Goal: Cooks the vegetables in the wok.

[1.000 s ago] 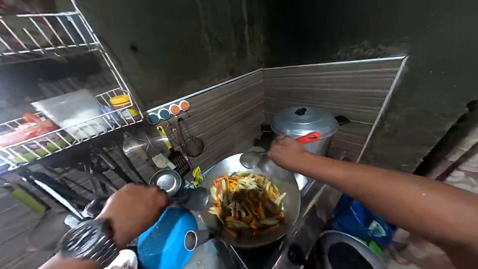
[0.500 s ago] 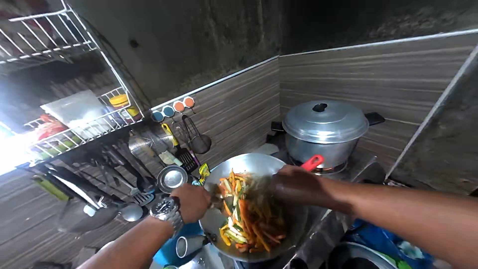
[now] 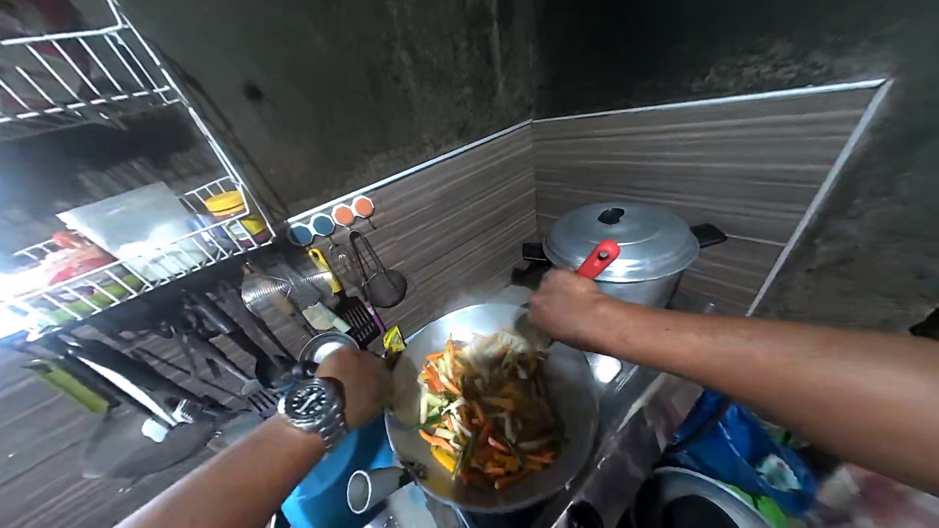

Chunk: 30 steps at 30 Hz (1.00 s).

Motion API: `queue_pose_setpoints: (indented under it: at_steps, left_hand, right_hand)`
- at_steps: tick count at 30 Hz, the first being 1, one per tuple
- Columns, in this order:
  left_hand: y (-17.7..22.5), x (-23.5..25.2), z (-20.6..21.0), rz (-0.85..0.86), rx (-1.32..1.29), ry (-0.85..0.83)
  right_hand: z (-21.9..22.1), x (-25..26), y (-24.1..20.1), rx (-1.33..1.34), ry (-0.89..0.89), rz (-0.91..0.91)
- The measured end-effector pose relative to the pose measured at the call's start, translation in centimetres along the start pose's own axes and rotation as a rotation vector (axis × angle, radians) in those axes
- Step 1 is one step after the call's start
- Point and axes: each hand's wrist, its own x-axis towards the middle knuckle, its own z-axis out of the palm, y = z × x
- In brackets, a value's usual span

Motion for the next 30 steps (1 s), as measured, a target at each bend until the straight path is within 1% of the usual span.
queue_pose_setpoints:
  at_steps: [2,3,5,7,9,11,13,14,15,17,18,20,22,24,26,28,30]
  left_hand:
    - [1.5,1.5,0.8,0.085,-0.071,0.05]
    - [2.2,2.3,1.2,0.104,-0.124,0.095]
    - [3.1,4.0,1.5,0.088,-0.197,0.158]
    - [2.6,4.0,0.1,0.076,-0.219,0.182]
    - [1.0,2.6,-1.5,0.052,-0.235,0.242]
    - [-0.9,1.3,-2.4,0.022,-0.176,0.336]
    - [-2.1,-0.6,-3.5,0.005,-0.079,0.376]
    - [-2.4,-1.4,-3.7,-0.007,-0.035,0.375]
    - [-2.4,-2.2,-3.8,-0.025,-0.003,0.34]
    - [-1.9,-3.1,-3.0,-0.023,0.022,0.213]
    - [-1.4,-3.1,-2.4,-0.007,0.014,0.14]
    - [0.0,-2.5,-0.6,0.082,0.008,0.048]
    - [1.7,-1.3,0.8,0.162,-0.022,0.042]
    - [3.2,0.2,1.2,0.184,-0.093,0.055]
    - [4.0,1.0,0.5,0.172,-0.15,0.052]
    - [3.4,1.0,-0.6,0.148,-0.158,0.089]
    - [1.8,0.3,-1.5,0.115,-0.15,0.177]
  right_hand:
    - [1.9,0.8,-0.4,0.074,-0.054,-0.065]
    - [2.9,1.1,-0.8,0.133,-0.044,-0.122]
    - [4.3,1.3,-1.9,0.269,0.04,-0.197]
    - [3.1,0.9,-2.6,0.281,0.035,-0.189]
    - [0.5,0.0,-2.3,0.221,0.036,-0.171]
    - [-1.5,-0.9,-1.7,0.104,0.093,-0.139]
    - [-3.3,-1.9,-1.3,0.008,0.108,-0.099]
    - [-3.7,-2.1,-1.1,-0.029,0.094,-0.087]
    - [-3.7,-2.2,-0.9,-0.055,0.075,-0.075]
    - [-2.7,-2.3,-0.8,-0.077,0.003,-0.028]
    - [-2.0,-2.5,-0.9,-0.052,-0.051,-0.011]
    - [-0.4,-2.9,-0.9,0.037,-0.116,-0.042]
    - [1.1,-3.0,-1.4,0.142,-0.12,-0.132]
    - [2.0,-2.5,-2.5,0.235,-0.119,-0.187]
    - [2.0,-1.9,-3.2,0.25,-0.081,-0.211]
    - [0.9,-1.7,-2.9,0.246,-0.003,-0.21]
    - [-1.0,-2.2,-2.1,0.184,0.052,-0.219]
